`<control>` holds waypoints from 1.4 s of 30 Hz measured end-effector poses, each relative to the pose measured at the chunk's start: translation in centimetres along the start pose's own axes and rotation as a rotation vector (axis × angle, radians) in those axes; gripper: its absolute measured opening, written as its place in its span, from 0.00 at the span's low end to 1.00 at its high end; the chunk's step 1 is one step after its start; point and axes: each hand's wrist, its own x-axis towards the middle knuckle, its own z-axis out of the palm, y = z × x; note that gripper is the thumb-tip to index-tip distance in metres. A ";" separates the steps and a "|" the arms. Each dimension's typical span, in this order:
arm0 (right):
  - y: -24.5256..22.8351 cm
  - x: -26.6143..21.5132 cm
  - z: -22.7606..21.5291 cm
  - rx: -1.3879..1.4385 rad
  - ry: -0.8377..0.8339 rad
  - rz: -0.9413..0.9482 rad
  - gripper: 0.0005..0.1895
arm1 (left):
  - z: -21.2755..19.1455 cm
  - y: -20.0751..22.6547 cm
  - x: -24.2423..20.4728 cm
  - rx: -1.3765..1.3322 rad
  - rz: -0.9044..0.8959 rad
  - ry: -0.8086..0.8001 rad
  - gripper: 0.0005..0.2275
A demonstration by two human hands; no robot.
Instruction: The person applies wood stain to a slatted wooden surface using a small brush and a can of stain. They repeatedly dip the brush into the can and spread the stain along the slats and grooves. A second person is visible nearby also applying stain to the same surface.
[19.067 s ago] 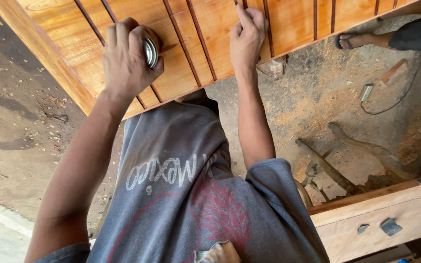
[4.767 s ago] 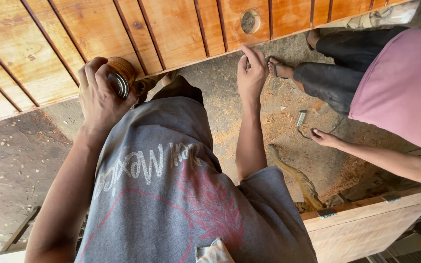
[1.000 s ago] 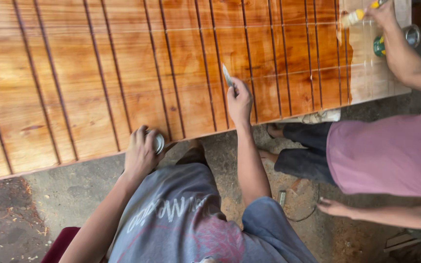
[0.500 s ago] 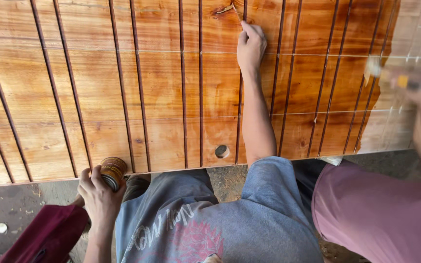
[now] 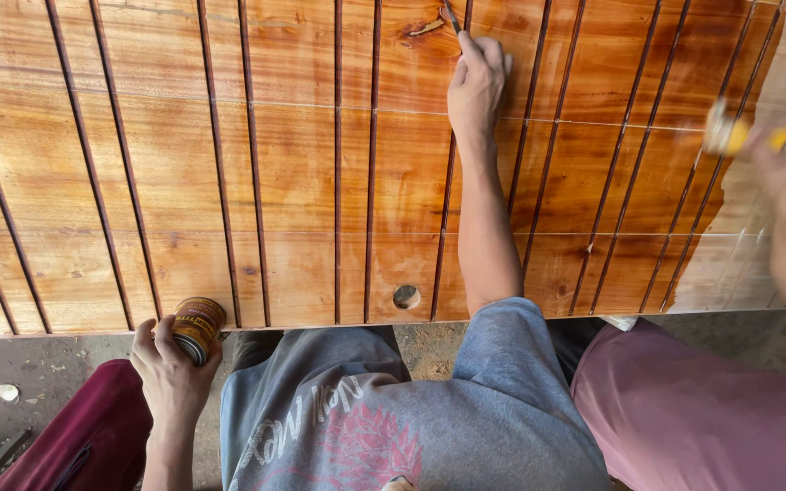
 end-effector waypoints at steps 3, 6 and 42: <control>-0.4 -1.4 1.1 0.068 -0.105 0.020 0.18 | -0.1 0.0 -0.2 -0.008 -0.012 -0.015 0.41; 0.0 -1.5 1.1 0.123 -0.144 0.017 0.19 | -0.1 0.1 0.0 -0.007 -0.010 -0.011 0.41; -5.1 -3.7 -0.6 0.063 -0.141 0.010 0.17 | -1.1 1.0 0.3 -0.072 -0.029 0.012 0.41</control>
